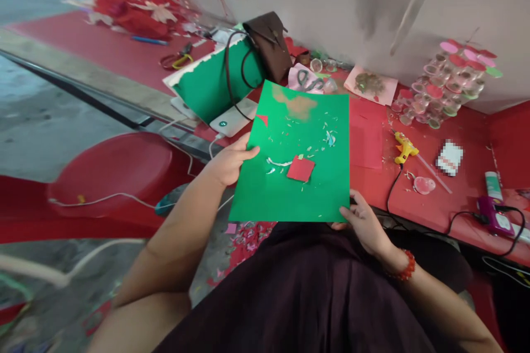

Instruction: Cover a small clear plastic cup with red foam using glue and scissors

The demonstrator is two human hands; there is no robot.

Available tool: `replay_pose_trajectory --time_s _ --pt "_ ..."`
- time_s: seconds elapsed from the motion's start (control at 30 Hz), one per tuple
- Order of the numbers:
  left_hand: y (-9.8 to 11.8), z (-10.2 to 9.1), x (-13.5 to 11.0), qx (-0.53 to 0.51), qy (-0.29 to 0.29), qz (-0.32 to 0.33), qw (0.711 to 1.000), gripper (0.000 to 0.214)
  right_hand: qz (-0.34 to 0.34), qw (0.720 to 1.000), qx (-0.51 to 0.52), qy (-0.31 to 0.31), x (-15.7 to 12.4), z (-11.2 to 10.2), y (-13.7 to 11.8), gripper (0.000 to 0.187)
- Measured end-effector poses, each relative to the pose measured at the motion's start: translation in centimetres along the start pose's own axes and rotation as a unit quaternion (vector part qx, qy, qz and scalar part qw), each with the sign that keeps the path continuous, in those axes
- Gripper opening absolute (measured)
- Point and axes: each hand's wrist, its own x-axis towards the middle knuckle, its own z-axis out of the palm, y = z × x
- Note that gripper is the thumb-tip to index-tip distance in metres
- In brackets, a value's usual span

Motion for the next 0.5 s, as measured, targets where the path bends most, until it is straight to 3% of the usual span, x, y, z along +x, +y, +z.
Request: replay_pose_trajectory --time_s 0.07,0.2,0.33,0.5 --pt "0.2 -1.2 -0.6 -0.027 -0.020 -0.025 0.999 0.069 0.017 0.999 -0.021 -0.030 0.2 0.6 0.4 0.058" --pt "0.4 -3.9 -1.2 -0.014 0.008 -0.020 1.000 0.072 0.031 0.993 -0.079 -0.081 1.0 2.1 1.3 0.051" --pt "0.0 -7.4 -1.3 0.004 0.032 -0.017 0.999 0.069 0.024 0.980 -0.144 -0.137 2.4 4.6 2.2 0.033" --pt "-1.2 -11.7 -0.9 0.008 0.060 -0.006 0.998 0.067 0.067 0.970 -0.142 -0.188 5.5 8.7 4.1 0.010"
